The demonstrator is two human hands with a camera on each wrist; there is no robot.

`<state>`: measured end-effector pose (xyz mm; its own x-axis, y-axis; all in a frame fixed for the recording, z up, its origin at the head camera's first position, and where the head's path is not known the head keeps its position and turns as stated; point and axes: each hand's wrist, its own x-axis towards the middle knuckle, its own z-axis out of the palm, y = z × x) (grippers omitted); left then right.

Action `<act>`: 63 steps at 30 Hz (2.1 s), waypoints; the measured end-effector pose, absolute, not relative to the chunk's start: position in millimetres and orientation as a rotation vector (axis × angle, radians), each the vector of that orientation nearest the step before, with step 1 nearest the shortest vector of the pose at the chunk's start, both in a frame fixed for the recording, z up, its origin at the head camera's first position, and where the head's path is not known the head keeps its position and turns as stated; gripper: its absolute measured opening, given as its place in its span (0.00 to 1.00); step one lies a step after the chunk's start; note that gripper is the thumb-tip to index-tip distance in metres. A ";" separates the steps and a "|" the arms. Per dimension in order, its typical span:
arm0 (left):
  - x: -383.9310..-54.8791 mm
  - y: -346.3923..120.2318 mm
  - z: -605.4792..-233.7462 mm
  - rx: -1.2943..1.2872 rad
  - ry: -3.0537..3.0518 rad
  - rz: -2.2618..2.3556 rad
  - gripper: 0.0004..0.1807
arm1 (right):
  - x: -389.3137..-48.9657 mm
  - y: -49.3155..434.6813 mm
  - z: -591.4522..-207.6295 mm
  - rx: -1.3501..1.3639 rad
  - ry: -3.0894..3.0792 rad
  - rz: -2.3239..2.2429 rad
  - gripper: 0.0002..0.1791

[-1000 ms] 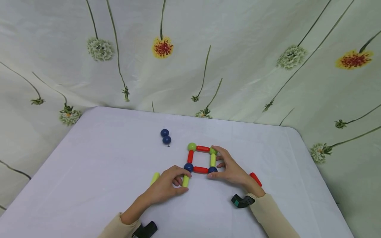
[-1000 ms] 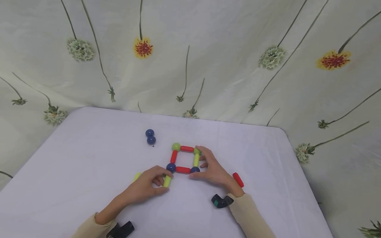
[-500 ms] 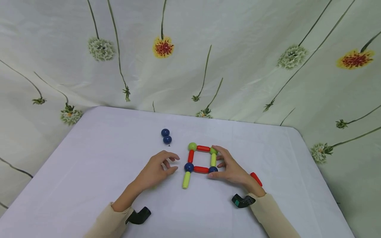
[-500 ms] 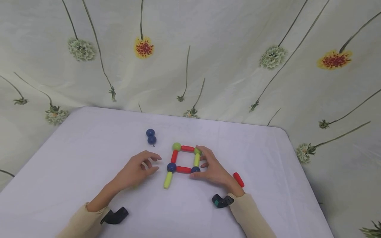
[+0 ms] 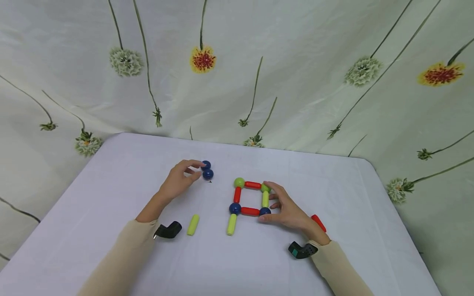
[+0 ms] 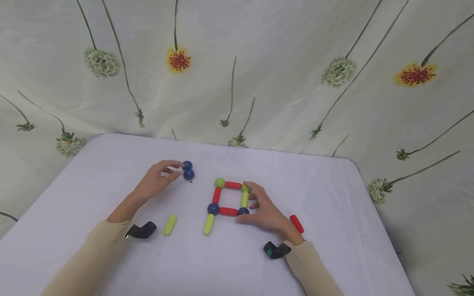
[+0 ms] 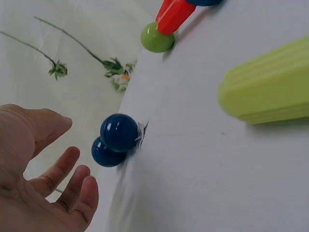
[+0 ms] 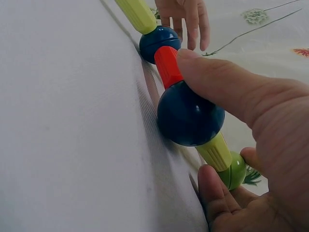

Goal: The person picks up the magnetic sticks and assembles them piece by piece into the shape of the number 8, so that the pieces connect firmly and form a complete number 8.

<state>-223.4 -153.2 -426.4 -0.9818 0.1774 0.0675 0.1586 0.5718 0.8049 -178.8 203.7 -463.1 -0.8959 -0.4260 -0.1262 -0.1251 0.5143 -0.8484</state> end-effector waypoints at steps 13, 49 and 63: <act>-266.6 -167.4 -447.2 0.105 2.442 1.610 0.21 | -178.7 203.7 -461.6 -0.457 2.445 -1.321 0.57; -270.9 -144.5 -452.4 0.090 2.632 1.553 0.18 | -178.1 203.3 -462.1 -0.463 2.431 -1.338 0.57; -266.5 -155.1 -458.0 0.122 2.843 1.444 0.18 | -179.3 201.7 -461.6 -0.470 2.429 -1.328 0.57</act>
<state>-266.5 -155.1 -458.0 -0.9958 0.0457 0.0789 0.0907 0.5877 0.8040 -179.3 201.7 -461.6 -0.8904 -0.4364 -0.1295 -0.1265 0.5104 -0.8506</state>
